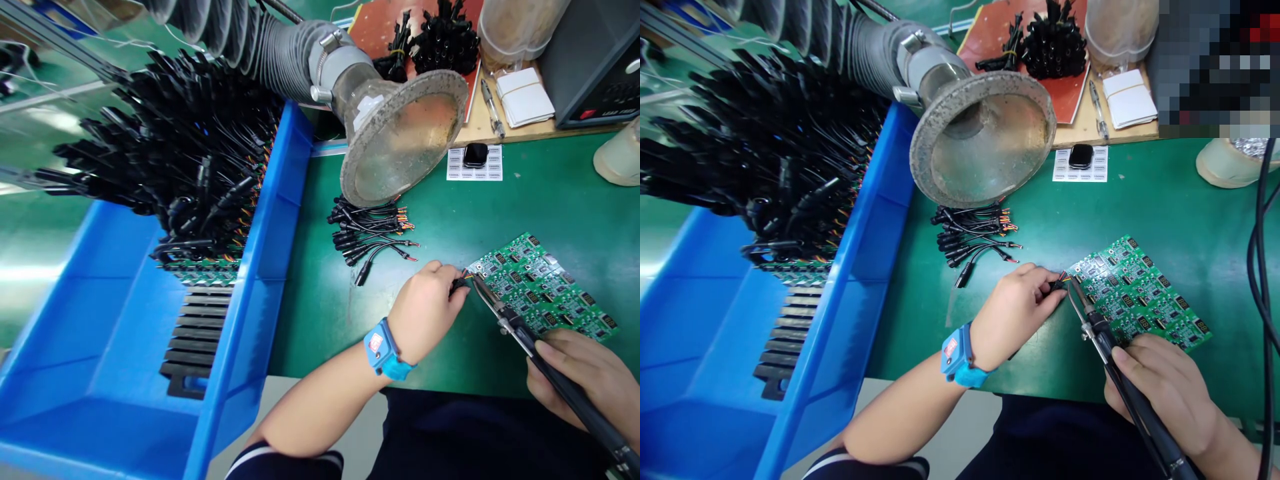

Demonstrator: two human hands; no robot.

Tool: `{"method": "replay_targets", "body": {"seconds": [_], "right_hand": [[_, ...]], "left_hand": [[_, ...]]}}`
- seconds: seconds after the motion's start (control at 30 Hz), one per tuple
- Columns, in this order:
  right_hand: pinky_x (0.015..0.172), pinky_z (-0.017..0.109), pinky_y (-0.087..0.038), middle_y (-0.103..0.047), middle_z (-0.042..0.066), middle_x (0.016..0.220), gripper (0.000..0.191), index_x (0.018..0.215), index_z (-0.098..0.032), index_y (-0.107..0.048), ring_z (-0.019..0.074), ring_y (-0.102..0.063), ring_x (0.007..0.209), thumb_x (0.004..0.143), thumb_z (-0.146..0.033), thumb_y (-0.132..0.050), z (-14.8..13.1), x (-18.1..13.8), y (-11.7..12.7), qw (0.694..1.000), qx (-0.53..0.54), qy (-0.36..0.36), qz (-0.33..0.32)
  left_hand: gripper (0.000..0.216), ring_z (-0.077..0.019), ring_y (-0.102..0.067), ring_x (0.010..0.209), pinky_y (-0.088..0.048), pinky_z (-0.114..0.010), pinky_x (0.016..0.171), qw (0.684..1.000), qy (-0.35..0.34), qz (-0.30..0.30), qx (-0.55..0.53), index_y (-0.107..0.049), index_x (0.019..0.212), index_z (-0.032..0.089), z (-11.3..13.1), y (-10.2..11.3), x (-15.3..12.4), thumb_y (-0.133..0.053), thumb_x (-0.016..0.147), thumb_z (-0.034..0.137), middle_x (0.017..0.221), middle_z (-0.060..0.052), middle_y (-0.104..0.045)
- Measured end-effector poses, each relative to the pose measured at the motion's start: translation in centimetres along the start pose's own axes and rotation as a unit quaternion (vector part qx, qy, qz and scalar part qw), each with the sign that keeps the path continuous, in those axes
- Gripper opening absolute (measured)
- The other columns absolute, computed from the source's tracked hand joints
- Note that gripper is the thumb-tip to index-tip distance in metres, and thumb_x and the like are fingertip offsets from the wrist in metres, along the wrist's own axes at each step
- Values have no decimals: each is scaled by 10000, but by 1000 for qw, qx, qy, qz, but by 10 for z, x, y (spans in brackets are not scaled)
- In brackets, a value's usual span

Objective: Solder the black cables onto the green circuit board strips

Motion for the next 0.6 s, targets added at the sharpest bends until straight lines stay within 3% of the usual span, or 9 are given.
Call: {"method": "replay_targets", "body": {"seconds": [0.37, 0.6], "right_hand": [[477, 224, -482, -522, -38, 532, 244, 987, -182, -507, 110, -524, 504, 778, -55, -513, -2, 7, 12, 999, 33, 20, 15], [503, 257, -493, -552, -23, 562, 210, 975, -185, -511, 128, -569, 558, 798, -72, -502, -3, 10, 6, 1000, -1, 22, 18]], "left_hand": [[178, -116, -535, 597, -491, -246, 575, 1000, -1, 0, -1, -636, 970, 152, -1, -1, -1, -606, 796, 178, 777, -23, -556], [206, -124, -533, 600, -488, -262, 588, 999, -10, -14, 36, -645, 1015, 162, 2, 3, -1, -565, 827, 188, 808, -31, -558]]}}
Point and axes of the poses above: each hand's wrist, its own x-axis towards the middle knuckle, its own y-axis out of the back of the hand, z = x × y, the point moved 3 cm from there along x, towards the middle knuckle
